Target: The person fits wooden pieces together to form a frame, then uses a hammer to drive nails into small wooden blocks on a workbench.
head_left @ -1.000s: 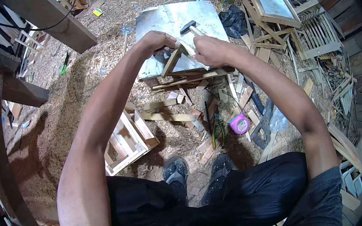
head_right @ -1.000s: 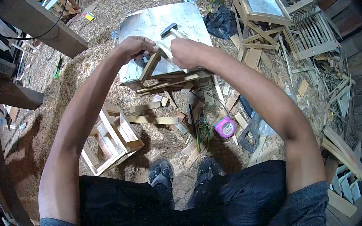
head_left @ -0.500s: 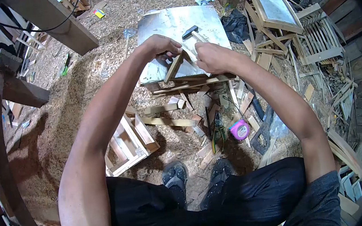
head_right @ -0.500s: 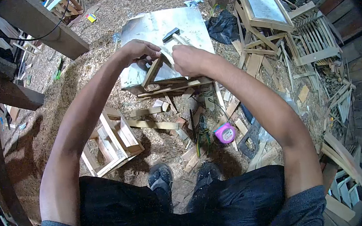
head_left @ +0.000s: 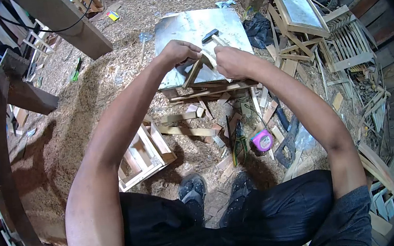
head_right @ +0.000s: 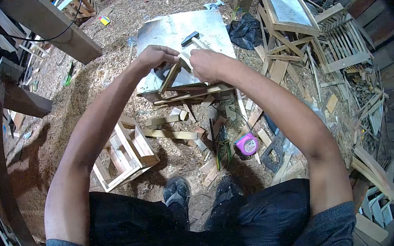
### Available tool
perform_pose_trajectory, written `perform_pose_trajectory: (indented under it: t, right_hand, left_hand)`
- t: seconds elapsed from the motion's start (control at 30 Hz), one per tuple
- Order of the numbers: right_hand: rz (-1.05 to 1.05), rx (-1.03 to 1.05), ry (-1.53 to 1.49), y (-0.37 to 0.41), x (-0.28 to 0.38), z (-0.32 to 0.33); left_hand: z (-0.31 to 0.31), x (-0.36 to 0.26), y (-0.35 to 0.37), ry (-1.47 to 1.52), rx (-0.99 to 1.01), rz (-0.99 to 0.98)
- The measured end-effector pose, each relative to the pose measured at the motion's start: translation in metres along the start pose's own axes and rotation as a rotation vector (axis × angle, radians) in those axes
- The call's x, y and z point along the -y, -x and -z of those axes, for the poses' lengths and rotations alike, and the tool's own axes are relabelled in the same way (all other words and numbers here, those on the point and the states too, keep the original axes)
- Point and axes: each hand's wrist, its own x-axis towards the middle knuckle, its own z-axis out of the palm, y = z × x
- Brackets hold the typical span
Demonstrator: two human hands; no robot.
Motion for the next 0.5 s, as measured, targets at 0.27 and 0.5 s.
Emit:
perform_pose_trajectory:
  t: [0.27,0.5]
  right_hand:
    - [0.058,-0.028,-0.044,0.002,-0.006,0.004]
    - [0.040,-0.088,-0.060,0.003,-0.009,-0.004]
  left_hand:
    - [-0.005,0.001,0.002,-0.112,-0.084,-0.110]
    - [-0.010,0.005,0.007,-0.119,-0.189,-0.101]
